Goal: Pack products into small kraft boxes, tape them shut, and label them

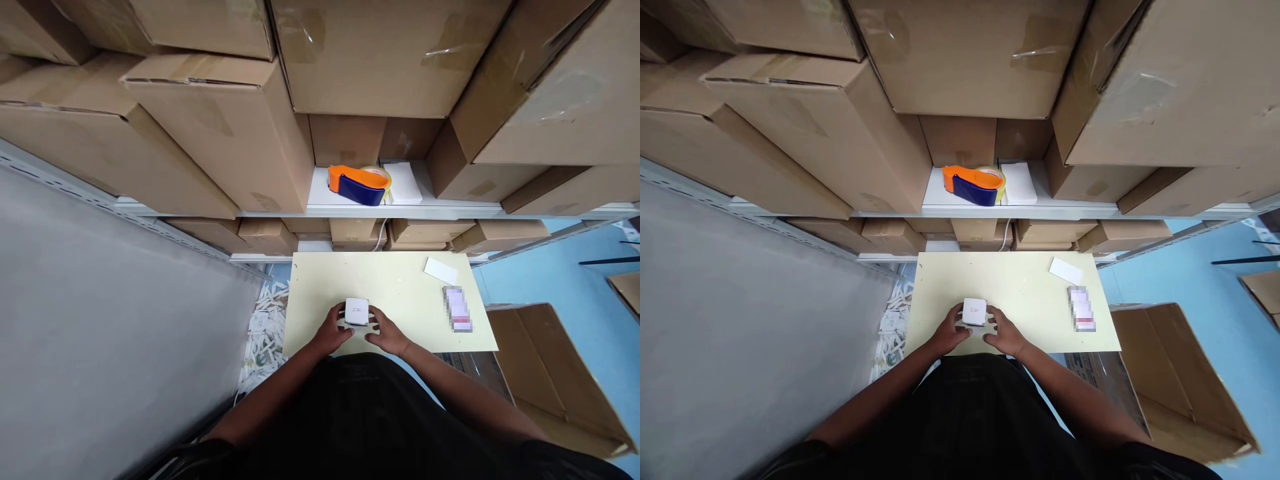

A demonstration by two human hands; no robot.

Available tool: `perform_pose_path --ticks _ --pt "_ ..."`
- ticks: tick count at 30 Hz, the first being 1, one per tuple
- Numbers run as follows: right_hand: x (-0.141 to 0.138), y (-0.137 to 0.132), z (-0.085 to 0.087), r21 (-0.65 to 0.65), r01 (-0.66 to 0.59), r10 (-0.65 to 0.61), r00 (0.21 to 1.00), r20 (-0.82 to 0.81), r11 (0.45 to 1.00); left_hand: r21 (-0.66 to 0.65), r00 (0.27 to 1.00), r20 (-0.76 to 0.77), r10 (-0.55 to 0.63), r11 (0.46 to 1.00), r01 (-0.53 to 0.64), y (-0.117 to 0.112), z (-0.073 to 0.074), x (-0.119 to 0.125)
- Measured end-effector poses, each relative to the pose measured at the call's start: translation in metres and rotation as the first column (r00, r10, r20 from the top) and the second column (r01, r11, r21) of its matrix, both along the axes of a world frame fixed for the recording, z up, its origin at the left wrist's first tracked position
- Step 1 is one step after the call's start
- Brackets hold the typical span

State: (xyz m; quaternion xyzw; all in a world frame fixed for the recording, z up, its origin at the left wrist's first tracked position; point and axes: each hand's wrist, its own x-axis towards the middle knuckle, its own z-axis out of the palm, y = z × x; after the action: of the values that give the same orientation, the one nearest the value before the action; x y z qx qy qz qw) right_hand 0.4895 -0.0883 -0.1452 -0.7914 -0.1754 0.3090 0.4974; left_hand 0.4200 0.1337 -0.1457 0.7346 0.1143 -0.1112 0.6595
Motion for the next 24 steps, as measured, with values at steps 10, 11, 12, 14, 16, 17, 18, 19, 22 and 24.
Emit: perform_pose_path --ticks 10,11,12,14,16,17,18,19,22,24 --pt "0.059 0.097 -0.017 -0.065 0.016 -0.016 1.0 0.004 0.998 0.051 0.962 0.015 0.272 0.961 -0.272 0.051 -0.017 0.052" --pt "0.068 0.111 -0.016 -0.067 0.016 -0.017 1.0 -0.013 0.998 0.059 0.958 0.016 0.286 0.956 -0.287 0.062 -0.015 0.061" --pt "0.077 0.125 -0.014 -0.07 0.02 -0.022 0.999 -0.03 0.997 0.071 0.954 0.017 0.298 0.952 -0.299 0.073 -0.013 0.07" --pt "0.092 0.152 -0.011 -0.081 0.027 -0.032 0.998 -0.055 0.996 0.088 0.946 0.025 0.322 0.942 -0.323 0.092 -0.009 0.087" --pt "0.105 0.174 -0.008 -0.092 0.022 -0.029 0.997 -0.07 0.996 0.089 0.939 0.041 0.342 0.935 -0.345 0.108 -0.007 0.101" --pt "0.109 0.183 -0.007 -0.096 0.018 -0.025 0.997 -0.074 0.995 0.085 0.936 0.05 0.349 0.932 -0.352 0.114 -0.007 0.106" --pt "0.113 0.19 -0.007 -0.101 0.017 -0.024 0.997 -0.075 0.995 0.082 0.934 0.059 0.352 0.931 -0.356 0.119 -0.008 0.11" --pt "0.115 0.195 -0.007 -0.106 0.018 -0.026 0.997 -0.074 0.994 0.083 0.933 0.069 0.354 0.929 -0.359 0.124 -0.009 0.113" --pt "0.118 0.2 -0.01 -0.122 0.032 -0.04 0.997 -0.063 0.992 0.105 0.936 0.113 0.332 0.933 -0.344 0.132 -0.017 0.113" --pt "0.116 0.199 -0.013 -0.139 0.038 -0.046 0.997 -0.059 0.99 0.125 0.939 0.129 0.317 0.935 -0.333 0.133 -0.022 0.109"
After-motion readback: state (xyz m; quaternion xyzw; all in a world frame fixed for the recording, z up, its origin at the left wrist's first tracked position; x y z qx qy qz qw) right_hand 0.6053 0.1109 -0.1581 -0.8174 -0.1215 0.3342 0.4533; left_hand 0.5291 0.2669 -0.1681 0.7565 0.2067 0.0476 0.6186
